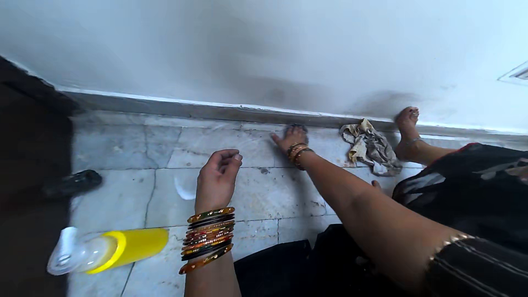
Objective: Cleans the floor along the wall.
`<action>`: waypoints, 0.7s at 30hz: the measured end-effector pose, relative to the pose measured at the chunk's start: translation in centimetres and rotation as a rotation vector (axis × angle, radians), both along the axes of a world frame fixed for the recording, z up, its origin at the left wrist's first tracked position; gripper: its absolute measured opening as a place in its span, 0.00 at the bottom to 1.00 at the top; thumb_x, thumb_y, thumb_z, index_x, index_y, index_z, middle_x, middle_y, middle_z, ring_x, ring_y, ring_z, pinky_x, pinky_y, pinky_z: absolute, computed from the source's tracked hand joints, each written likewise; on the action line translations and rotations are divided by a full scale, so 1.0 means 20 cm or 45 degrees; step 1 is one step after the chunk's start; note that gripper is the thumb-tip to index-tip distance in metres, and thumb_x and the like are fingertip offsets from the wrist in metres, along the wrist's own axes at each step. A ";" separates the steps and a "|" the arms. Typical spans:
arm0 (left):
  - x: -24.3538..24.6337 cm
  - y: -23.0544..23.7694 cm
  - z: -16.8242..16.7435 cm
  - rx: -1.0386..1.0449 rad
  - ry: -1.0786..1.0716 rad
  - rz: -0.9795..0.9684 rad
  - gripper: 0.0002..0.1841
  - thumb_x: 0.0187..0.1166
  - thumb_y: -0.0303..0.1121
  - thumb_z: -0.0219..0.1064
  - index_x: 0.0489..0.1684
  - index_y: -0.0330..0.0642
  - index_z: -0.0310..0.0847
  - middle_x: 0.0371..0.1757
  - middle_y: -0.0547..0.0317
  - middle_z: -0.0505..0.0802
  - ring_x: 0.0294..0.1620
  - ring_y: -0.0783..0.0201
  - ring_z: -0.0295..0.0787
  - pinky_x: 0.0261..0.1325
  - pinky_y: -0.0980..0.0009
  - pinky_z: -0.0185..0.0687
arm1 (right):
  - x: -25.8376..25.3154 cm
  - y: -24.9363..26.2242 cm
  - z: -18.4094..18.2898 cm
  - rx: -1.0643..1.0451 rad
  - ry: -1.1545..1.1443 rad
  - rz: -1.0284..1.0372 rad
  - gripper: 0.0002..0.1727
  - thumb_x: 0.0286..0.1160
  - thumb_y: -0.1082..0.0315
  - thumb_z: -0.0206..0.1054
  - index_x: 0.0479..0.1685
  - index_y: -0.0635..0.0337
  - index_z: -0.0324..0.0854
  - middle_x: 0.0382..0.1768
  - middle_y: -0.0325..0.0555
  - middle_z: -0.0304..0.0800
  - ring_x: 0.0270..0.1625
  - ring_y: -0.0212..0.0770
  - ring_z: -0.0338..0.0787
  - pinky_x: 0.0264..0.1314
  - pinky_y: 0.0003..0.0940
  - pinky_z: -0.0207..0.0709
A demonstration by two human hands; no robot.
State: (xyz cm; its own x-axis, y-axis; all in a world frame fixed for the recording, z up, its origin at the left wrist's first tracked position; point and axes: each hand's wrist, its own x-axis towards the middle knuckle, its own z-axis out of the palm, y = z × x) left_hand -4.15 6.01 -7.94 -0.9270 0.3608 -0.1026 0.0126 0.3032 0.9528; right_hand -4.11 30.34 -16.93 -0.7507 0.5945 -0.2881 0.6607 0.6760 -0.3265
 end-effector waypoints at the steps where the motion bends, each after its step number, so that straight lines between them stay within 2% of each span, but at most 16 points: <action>1: 0.00 -0.01 0.00 -0.006 0.008 0.005 0.13 0.89 0.33 0.62 0.63 0.35 0.81 0.55 0.45 0.91 0.53 0.56 0.92 0.61 0.55 0.85 | -0.07 -0.07 0.00 -0.025 -0.018 0.114 0.59 0.80 0.24 0.48 0.92 0.72 0.51 0.93 0.74 0.45 0.96 0.70 0.42 0.96 0.65 0.34; 5: -0.02 -0.05 0.00 0.013 0.027 0.058 0.13 0.89 0.32 0.61 0.63 0.35 0.80 0.52 0.46 0.92 0.50 0.60 0.91 0.59 0.60 0.86 | -0.27 -0.23 0.06 -0.125 -0.040 0.497 0.54 0.81 0.27 0.51 0.92 0.66 0.55 0.94 0.64 0.47 0.97 0.63 0.45 0.96 0.62 0.39; 7: -0.02 -0.06 0.00 -0.004 0.006 0.078 0.13 0.89 0.32 0.61 0.63 0.35 0.80 0.54 0.45 0.91 0.52 0.58 0.91 0.60 0.58 0.85 | -0.29 -0.17 0.04 -0.111 -0.050 0.625 0.50 0.85 0.31 0.49 0.93 0.64 0.54 0.95 0.60 0.48 0.97 0.59 0.47 0.97 0.60 0.39; 10: -0.01 -0.08 0.01 -0.021 -0.014 0.092 0.12 0.89 0.32 0.62 0.62 0.35 0.81 0.55 0.44 0.91 0.53 0.57 0.92 0.61 0.57 0.86 | -0.16 0.02 -0.03 0.046 0.017 0.694 0.41 0.90 0.39 0.49 0.94 0.57 0.56 0.94 0.52 0.56 0.96 0.53 0.53 0.96 0.61 0.40; 12: -0.01 -0.08 0.01 -0.024 -0.017 0.094 0.12 0.89 0.32 0.62 0.62 0.35 0.81 0.55 0.45 0.91 0.52 0.58 0.92 0.60 0.58 0.85 | 0.01 0.19 -0.09 0.131 0.051 0.606 0.38 0.92 0.41 0.48 0.93 0.55 0.59 0.93 0.49 0.59 0.95 0.52 0.56 0.95 0.63 0.40; 17: -0.02 -0.07 -0.01 -0.046 -0.029 0.064 0.12 0.89 0.33 0.62 0.62 0.36 0.81 0.54 0.47 0.92 0.53 0.59 0.92 0.61 0.58 0.85 | 0.46 0.59 -0.13 0.288 0.075 0.217 0.33 0.93 0.45 0.49 0.90 0.54 0.66 0.90 0.54 0.65 0.92 0.59 0.61 0.91 0.70 0.46; 19: -0.01 -0.05 -0.01 -0.050 -0.035 0.040 0.12 0.89 0.33 0.63 0.62 0.36 0.81 0.54 0.47 0.92 0.53 0.59 0.92 0.61 0.58 0.86 | 0.55 0.67 -0.11 0.307 0.025 0.049 0.34 0.93 0.44 0.47 0.89 0.56 0.66 0.89 0.57 0.65 0.92 0.60 0.62 0.91 0.69 0.48; 21: -0.01 -0.04 -0.02 -0.054 -0.034 0.018 0.13 0.89 0.34 0.63 0.62 0.37 0.81 0.55 0.47 0.92 0.53 0.57 0.92 0.61 0.56 0.85 | 0.53 0.66 -0.10 0.281 0.028 -0.164 0.36 0.91 0.41 0.48 0.87 0.58 0.68 0.88 0.59 0.66 0.91 0.61 0.62 0.91 0.66 0.51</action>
